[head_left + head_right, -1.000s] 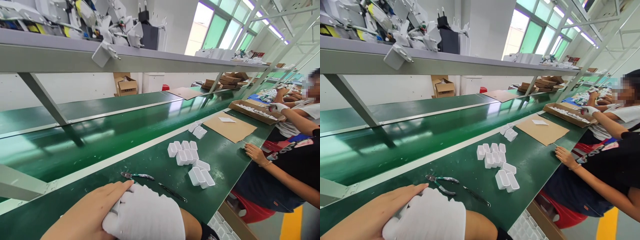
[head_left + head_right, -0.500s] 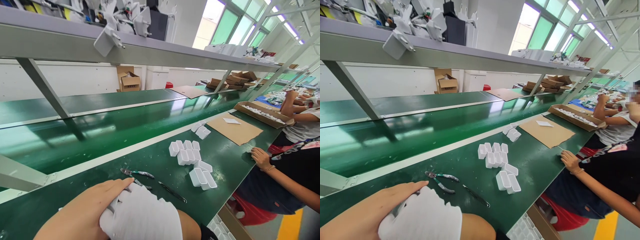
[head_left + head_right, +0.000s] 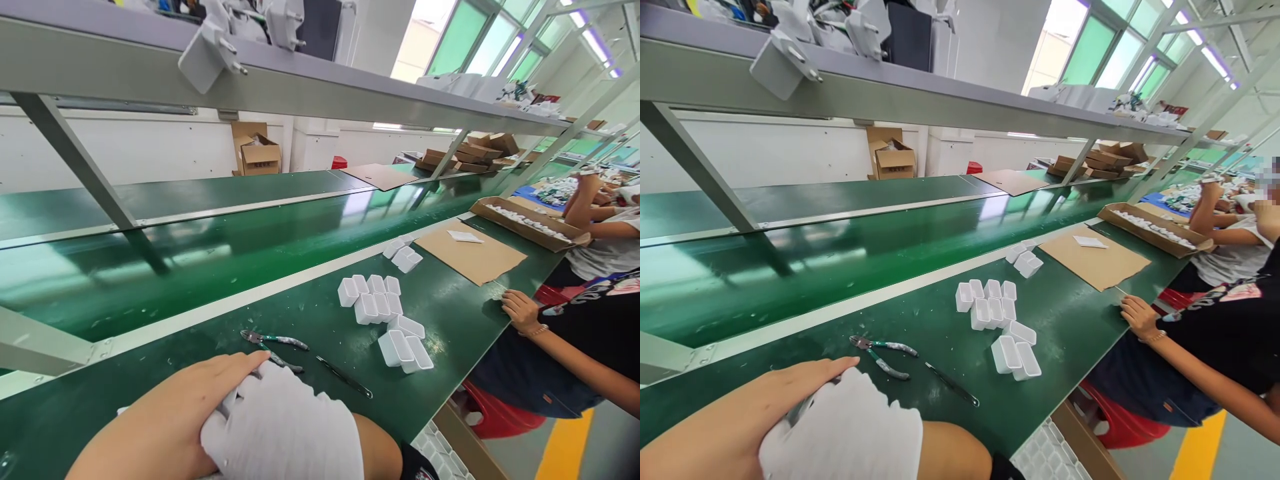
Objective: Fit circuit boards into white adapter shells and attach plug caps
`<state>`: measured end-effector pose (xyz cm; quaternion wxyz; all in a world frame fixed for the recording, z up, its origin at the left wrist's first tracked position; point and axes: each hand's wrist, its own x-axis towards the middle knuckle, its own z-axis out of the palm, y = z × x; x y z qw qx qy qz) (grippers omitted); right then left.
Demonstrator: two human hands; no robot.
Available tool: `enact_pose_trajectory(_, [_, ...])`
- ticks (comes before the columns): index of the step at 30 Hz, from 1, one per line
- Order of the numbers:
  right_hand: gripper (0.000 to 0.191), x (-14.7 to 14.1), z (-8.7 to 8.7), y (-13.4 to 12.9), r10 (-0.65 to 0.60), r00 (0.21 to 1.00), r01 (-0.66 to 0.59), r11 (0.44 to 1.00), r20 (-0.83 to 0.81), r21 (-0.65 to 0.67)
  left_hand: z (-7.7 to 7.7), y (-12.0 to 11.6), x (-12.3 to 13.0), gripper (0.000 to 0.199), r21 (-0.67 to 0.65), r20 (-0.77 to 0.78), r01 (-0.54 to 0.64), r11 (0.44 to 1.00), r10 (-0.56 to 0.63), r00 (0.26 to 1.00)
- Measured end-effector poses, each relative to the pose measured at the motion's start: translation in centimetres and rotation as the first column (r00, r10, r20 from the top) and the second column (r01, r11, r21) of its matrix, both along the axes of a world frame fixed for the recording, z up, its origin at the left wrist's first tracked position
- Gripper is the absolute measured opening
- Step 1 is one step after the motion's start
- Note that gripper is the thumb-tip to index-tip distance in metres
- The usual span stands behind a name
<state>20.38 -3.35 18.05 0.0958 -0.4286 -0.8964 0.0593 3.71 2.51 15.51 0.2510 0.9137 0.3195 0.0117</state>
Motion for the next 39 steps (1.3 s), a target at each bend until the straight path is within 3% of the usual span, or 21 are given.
enact_pose_trajectory(17, [0.014,0.2,-0.5,-0.5,0.006,0.997,-0.007,1.0,0.075,0.007,0.0,0.3,0.0,0.062,-0.029,0.044,-0.01,1.0,0.011,0.999])
enact_pose_trajectory(28, [0.041,-1.2,-2.4,0.4,0.094,0.995,-0.092,0.992,0.03,-0.081,0.1,0.3,0.2,0.058,-0.052,0.04,0.001,0.999,0.001,0.999])
enact_pose_trajectory(36, [0.012,0.1,-1.8,0.2,0.045,0.999,-0.044,0.998,0.024,-0.041,0.3,0.4,0.3,0.054,-0.046,0.037,0.018,0.999,-0.017,0.999])
enact_pose_trajectory(39, [0.014,0.1,-2.0,-0.1,0.044,0.999,-0.043,0.999,0.032,-0.031,0.1,0.3,0.0,0.057,-0.049,0.001,0.014,0.999,-0.014,1.0])
